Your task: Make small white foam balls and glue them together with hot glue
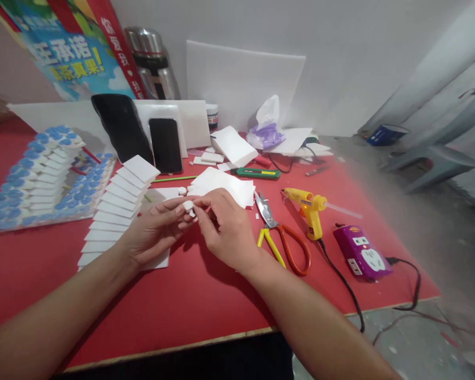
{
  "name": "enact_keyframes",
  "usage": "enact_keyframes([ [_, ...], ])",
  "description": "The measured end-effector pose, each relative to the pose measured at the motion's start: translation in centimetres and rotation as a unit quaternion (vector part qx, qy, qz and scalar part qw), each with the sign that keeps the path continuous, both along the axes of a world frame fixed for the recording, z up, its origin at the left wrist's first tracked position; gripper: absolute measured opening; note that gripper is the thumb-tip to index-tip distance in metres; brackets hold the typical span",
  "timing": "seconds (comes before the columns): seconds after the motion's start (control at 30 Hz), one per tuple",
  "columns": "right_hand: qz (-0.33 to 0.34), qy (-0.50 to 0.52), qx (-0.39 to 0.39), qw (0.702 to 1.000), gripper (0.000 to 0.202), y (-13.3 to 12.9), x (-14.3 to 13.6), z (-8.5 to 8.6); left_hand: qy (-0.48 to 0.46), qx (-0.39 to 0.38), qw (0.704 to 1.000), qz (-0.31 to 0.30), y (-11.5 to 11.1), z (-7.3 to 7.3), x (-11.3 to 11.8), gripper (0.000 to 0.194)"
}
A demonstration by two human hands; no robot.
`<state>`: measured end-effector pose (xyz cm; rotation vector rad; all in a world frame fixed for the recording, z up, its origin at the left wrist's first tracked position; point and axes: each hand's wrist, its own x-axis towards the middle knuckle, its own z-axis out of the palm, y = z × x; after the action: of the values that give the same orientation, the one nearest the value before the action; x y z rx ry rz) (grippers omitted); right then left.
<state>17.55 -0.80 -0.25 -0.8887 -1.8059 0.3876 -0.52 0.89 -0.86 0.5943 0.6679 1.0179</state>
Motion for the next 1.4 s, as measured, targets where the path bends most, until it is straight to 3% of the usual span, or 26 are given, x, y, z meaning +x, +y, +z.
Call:
enact_keyframes([
  [0.27, -0.004, -0.026, -0.043, 0.999, 0.007, 0.0, -0.06, -0.82, 0.036, -0.002, 0.999, 0.035, 0.04, -0.12, 0.02, 0.03],
  [0.5, -0.023, -0.02, -0.039, 0.999, 0.004, 0.03, -0.21, -0.53, 0.047, 0.008, 0.999, 0.016, -0.1, 0.19, 0.22, 0.03],
  [0.8, -0.037, -0.01, -0.121, 0.992, 0.01, 0.0, -0.15, -0.07, 0.084, 0.06, 0.995, 0.0, -0.28, -0.42, 0.14, 0.024],
  [1.13, -0.01, 0.067, -0.236, 0.969, 0.008, 0.11, -0.23, -0.05, 0.048, 0.015, 0.999, 0.008, -0.15, -0.19, 0.36, 0.028],
  [1.4, -0.031, 0.025, -0.198, 0.979, 0.009, 0.37, -0.23, -0.74, 0.078, 0.059, 0.995, -0.01, -0.19, -0.56, 0.17, 0.018],
])
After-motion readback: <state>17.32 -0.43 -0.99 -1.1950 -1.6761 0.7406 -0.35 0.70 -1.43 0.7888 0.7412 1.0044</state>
